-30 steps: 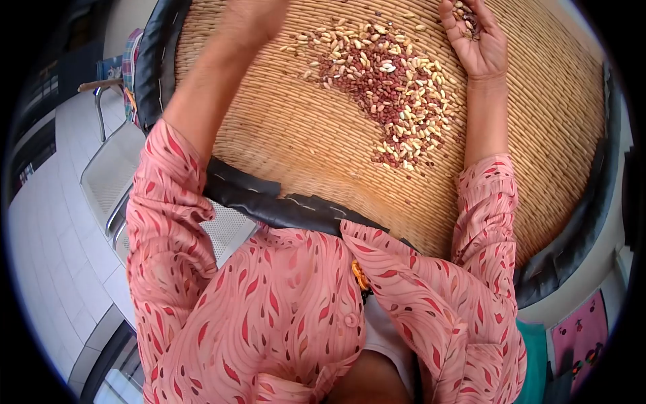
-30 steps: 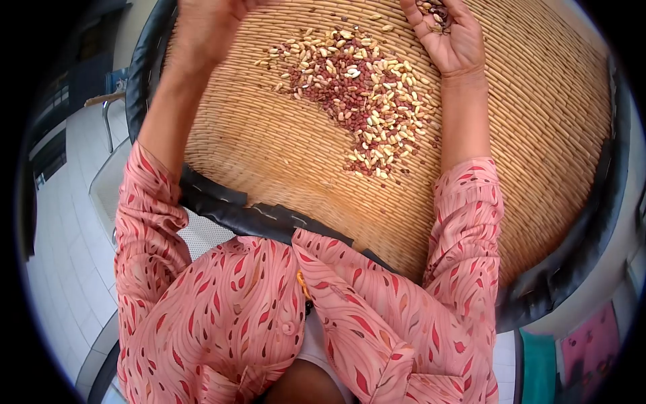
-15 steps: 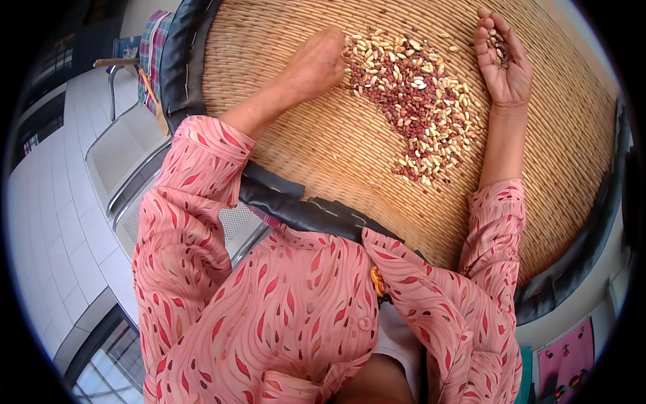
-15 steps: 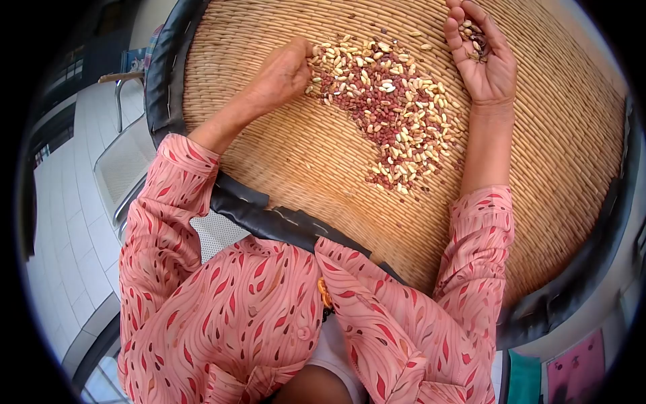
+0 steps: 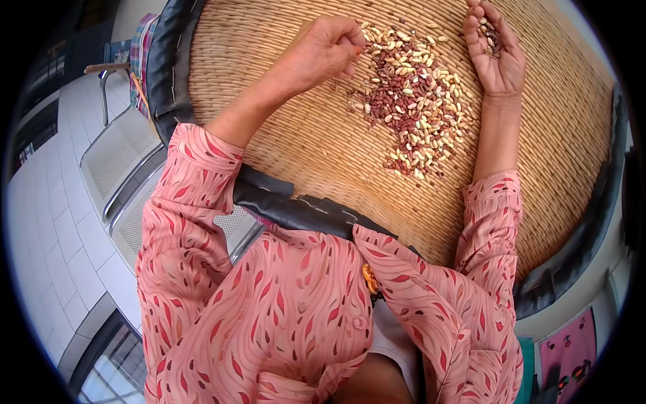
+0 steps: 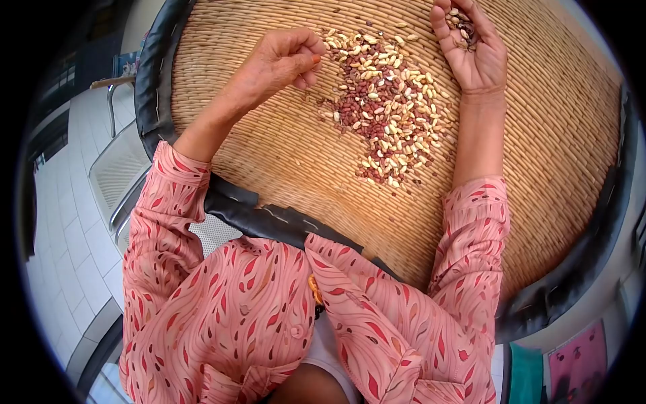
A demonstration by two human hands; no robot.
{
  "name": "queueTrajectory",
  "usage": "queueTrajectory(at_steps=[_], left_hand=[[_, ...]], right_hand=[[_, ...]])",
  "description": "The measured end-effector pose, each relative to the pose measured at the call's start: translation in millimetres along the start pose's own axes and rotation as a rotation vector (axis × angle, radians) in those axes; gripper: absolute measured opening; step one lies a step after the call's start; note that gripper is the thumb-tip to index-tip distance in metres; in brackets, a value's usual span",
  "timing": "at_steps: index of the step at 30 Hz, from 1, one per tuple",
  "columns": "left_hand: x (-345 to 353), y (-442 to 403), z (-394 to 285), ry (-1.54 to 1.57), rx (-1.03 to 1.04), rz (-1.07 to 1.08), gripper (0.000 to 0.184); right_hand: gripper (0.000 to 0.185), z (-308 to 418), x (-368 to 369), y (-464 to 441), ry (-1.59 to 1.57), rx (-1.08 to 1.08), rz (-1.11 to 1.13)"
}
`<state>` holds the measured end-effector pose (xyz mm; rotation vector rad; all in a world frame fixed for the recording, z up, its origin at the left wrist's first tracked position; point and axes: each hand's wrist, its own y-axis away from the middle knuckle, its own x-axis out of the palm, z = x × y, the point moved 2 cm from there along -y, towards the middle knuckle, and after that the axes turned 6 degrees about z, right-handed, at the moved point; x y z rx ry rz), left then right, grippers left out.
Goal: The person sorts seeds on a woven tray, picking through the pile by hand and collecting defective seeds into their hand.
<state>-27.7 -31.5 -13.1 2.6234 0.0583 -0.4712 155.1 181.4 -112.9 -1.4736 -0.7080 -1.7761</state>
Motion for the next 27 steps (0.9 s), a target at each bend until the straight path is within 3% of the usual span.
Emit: queueTrajectory(at_steps=[5,14,20,27], left_hand=[[10.7,-1.3,6.3,-0.128,0.062,0.082,0.006],[27.3,-6.1,11.8,-0.323,0.172,-0.095,0.004],[37.8,-7.5,14.8,-0.474,0.117,-0.138,0.009],[39.8,-12.5,21.4,-0.526,0.231,-0.173,0.010]], right_hand=[[0.028,0.3,-0.6,0.2,-0.003,0.009,0.023],[0.028,0.3,1.5,1.0,-0.017,0.028,0.034],[0.028,0.0,3.3,0.7,-0.022,0.036,0.039],[0.026,-0.8,2.7,-0.2,0.009,0.015,0.007]])
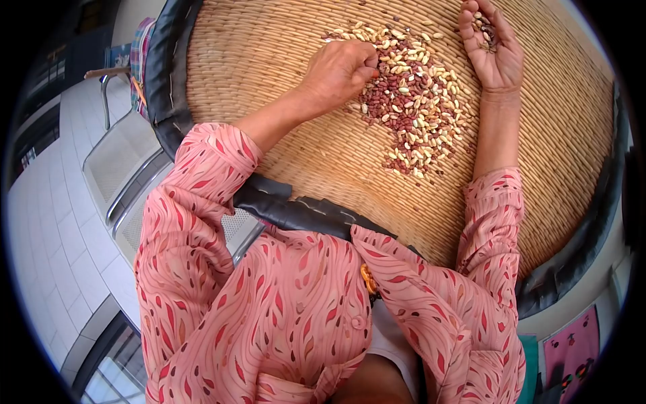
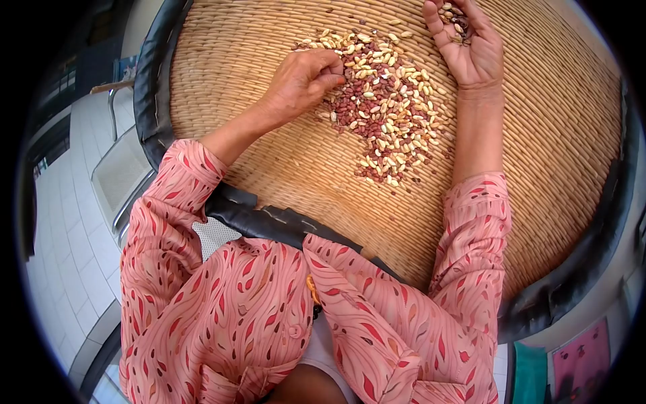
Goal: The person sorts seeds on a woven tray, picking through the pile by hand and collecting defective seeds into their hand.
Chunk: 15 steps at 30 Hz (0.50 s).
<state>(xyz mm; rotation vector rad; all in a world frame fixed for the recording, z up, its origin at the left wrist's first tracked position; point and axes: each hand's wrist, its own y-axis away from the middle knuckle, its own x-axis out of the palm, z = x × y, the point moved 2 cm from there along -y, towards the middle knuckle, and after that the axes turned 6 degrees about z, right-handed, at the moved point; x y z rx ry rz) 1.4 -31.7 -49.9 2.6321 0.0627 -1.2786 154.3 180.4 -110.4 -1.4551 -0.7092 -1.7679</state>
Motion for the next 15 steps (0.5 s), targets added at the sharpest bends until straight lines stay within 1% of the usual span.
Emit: queueTrajectory(at_steps=[2,5,6,12,13,15], left_hand=[[-4.7,-1.0,-2.3,0.024,-0.023,0.051,0.010],[-19.6,-10.5,-13.0,0.188,-0.037,0.247,0.008],[-31.2,-17.9,-19.3,0.407,-0.072,0.281,0.006],[-55.2,-63.6,-22.8,0.880,-0.142,-0.262,0.009],[-44.7,-51.3,-34.9,0.680,-0.013,-0.080,0.010],[-18.2,-40.9,-44.2,0.174,0.092,0.000,0.016]], right_hand=[[0.025,0.2,-3.0,-0.3,0.032,-0.022,-0.048],[0.026,-1.1,-4.6,0.2,0.022,-0.023,-0.038],[0.027,-0.6,-5.7,0.1,0.033,-0.026,-0.042],[0.027,-0.6,-6.2,0.4,0.028,-0.020,-0.038],[0.027,-1.1,-6.6,-0.3,0.033,-0.023,-0.049],[0.028,-1.2,-4.0,-0.4,0.021,-0.025,-0.041]])
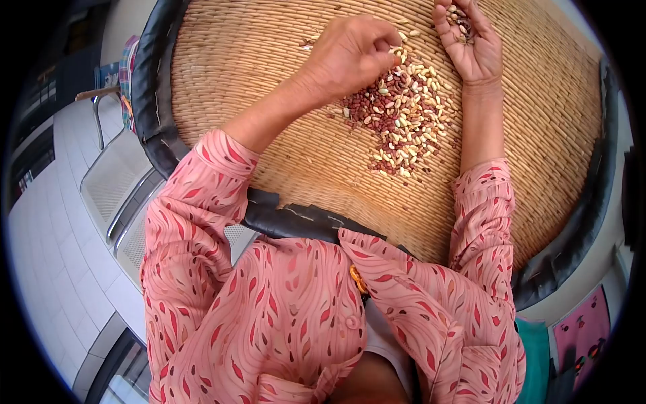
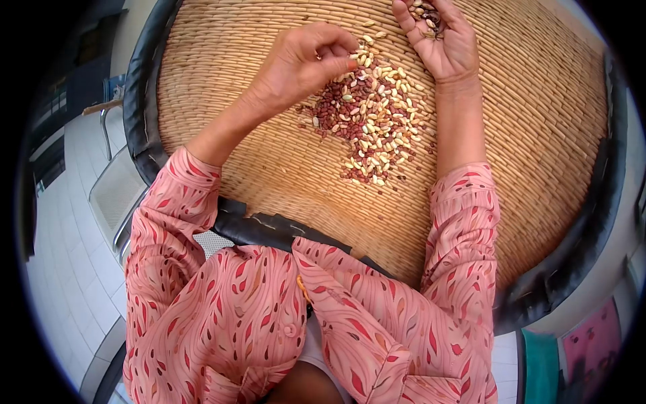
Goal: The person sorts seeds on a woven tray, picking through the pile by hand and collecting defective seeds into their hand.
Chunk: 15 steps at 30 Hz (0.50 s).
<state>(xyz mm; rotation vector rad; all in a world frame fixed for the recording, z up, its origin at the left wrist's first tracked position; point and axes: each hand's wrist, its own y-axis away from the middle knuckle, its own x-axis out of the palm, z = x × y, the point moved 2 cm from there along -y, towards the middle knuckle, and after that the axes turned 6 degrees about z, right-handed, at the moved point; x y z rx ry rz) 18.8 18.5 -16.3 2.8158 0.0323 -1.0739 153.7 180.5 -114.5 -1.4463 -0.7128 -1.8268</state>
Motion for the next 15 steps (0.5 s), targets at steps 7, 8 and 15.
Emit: queueTrajectory(at_steps=[7,8,15], left_hand=[[22.6,5.0,1.3,-0.319,0.123,0.002,0.018],[22.3,5.1,-0.2,-0.332,0.106,0.015,0.017],[25.4,5.4,-2.2,-0.347,0.079,0.051,0.010]], right_hand=[[0.027,-0.5,1.5,0.0,-0.036,0.005,0.029],[0.027,-0.2,0.4,0.2,-0.035,0.006,0.020],[0.026,-0.1,0.5,0.2,-0.032,0.007,0.012]])
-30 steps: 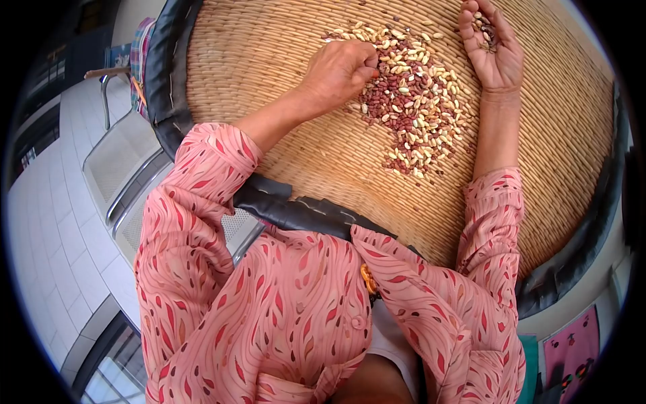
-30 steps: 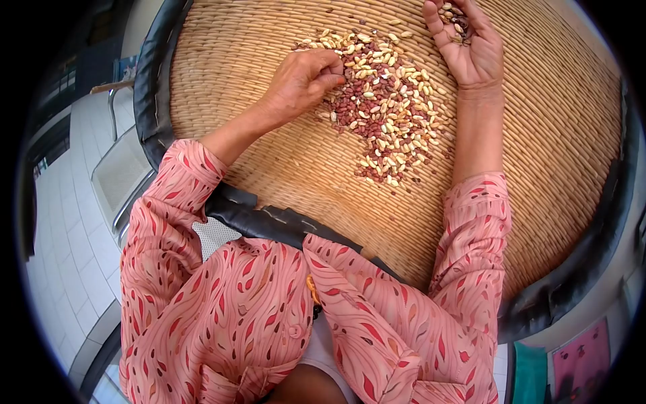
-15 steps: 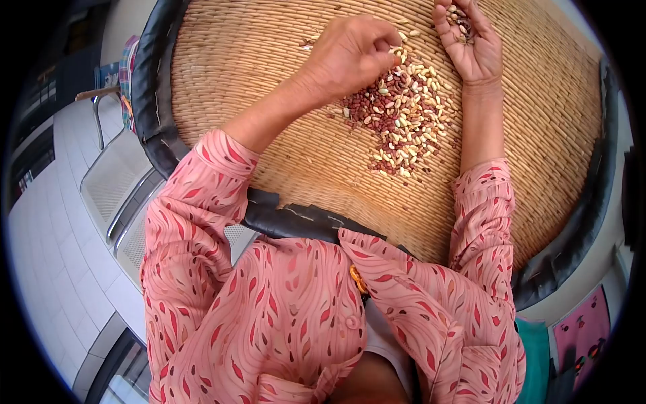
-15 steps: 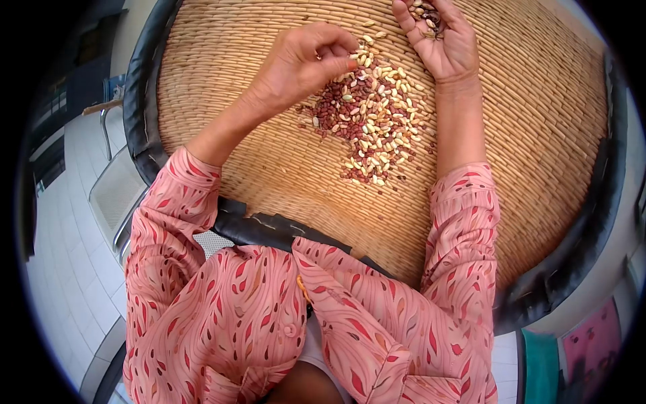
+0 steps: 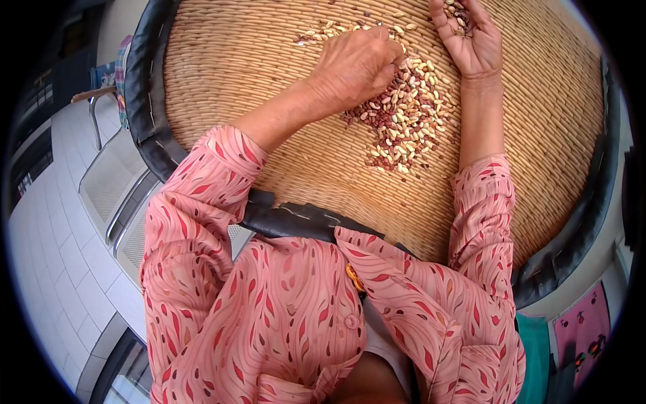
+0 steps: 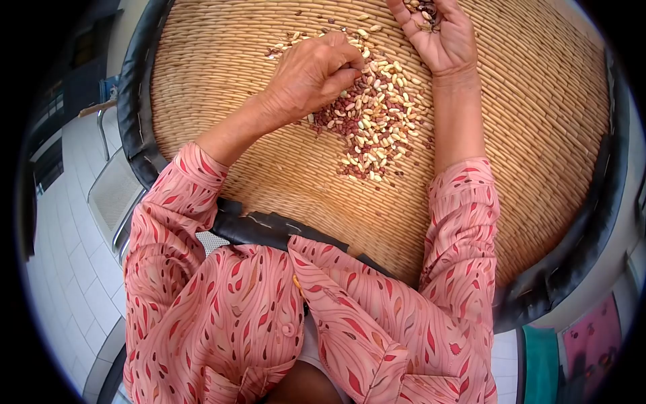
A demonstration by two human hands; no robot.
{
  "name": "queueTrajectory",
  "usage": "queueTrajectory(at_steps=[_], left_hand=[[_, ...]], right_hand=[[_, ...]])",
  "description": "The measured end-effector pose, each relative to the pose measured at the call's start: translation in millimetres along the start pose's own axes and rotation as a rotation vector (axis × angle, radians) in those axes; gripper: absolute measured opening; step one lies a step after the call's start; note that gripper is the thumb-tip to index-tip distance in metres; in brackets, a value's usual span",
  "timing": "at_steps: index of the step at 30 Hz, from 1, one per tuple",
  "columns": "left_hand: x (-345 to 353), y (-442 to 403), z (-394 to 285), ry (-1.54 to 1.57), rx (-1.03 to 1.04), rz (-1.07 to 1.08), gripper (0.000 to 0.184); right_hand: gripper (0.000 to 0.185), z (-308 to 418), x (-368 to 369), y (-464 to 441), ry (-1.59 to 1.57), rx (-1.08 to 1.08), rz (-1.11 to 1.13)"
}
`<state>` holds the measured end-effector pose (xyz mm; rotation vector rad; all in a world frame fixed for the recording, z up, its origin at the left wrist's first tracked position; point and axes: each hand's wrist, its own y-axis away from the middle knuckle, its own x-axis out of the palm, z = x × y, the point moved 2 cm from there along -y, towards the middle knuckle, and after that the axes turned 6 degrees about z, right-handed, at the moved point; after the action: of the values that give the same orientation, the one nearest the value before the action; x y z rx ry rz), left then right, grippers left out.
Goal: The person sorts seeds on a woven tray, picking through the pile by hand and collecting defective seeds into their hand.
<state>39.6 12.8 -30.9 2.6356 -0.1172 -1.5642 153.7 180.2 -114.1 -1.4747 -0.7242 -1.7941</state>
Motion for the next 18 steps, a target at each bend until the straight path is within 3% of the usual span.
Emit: queueTrajectory(at_steps=[3,6,10,18], left_hand=[[2.1,0.4,4.2,-0.006,0.065,-0.078,0.008],[-7.2,-3.4,14.5,0.084,0.000,-0.077,0.007],[-28.5,-0.9,29.0,0.317,-0.070,-0.246,0.013],[-6.0,20.1,2.6,0.141,0.100,0.039,0.013]], right_hand=[[0.025,0.6,0.5,-0.1,0.002,-0.001,-0.001],[0.025,-0.8,0.7,0.6,-0.002,-0.002,0.005],[0.025,-1.2,1.9,0.2,0.006,-0.007,0.017],[0.025,-0.5,4.2,0.1,0.000,-0.004,0.002]])
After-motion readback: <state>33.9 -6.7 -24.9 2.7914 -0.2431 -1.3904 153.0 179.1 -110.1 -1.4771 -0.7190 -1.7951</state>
